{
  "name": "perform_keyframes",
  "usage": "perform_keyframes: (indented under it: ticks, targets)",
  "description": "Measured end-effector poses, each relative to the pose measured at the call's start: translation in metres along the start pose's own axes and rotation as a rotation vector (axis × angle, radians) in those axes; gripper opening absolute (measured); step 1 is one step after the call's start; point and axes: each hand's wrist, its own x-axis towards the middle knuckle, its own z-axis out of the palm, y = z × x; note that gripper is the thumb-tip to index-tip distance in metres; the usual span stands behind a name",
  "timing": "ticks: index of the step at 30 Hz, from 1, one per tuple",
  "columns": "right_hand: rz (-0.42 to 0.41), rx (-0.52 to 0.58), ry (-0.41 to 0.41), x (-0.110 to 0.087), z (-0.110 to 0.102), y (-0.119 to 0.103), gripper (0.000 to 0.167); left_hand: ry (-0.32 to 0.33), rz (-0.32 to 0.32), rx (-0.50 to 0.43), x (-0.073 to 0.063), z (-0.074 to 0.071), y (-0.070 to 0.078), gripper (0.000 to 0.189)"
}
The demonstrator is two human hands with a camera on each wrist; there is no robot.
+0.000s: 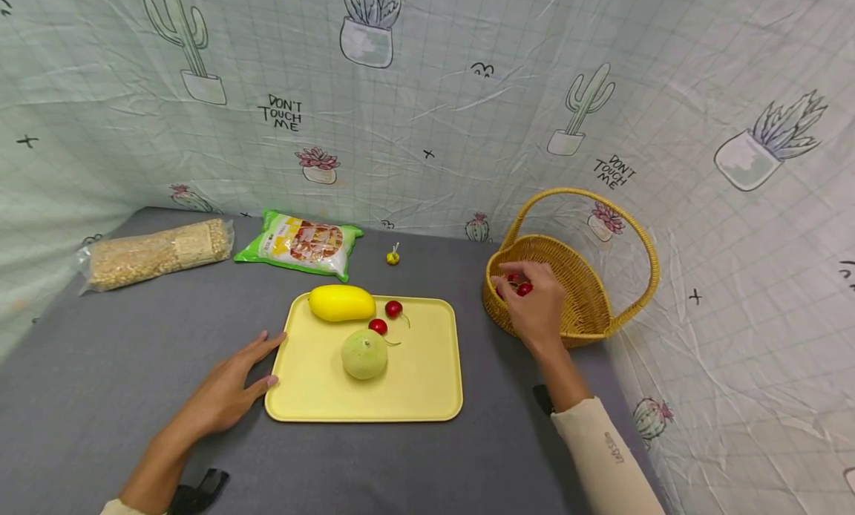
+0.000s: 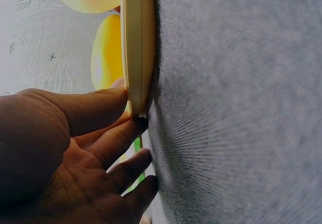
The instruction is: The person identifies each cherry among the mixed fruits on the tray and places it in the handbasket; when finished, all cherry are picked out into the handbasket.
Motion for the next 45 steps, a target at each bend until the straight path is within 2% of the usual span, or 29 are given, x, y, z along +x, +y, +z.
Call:
perform_keyframes:
  ticks: [7,24,40,45]
  targets:
    - [-0.04,0.057,-0.057,-0.01,0.011,-0.015,0.022,-0.002,-0.002,0.002,0.0,0.0,0.001,0.072]
    - [-0.143,0.045,-0.278,-0.038,0.034,-0.04,0.026,0.003,0.008,-0.008,0.0,0.0,0.001,0.072]
    - [-0.136,0.02,-0.658,-0.053,0.055,-0.062,0.026,0.003,0.004,-0.001,0.0,0.0,0.0,0.072]
    - [-0.142,-0.003,-0.713,-0.054,0.062,-0.068,0.026,-0.001,-0.001,0.005,0.0,0.0,0.0,0.072]
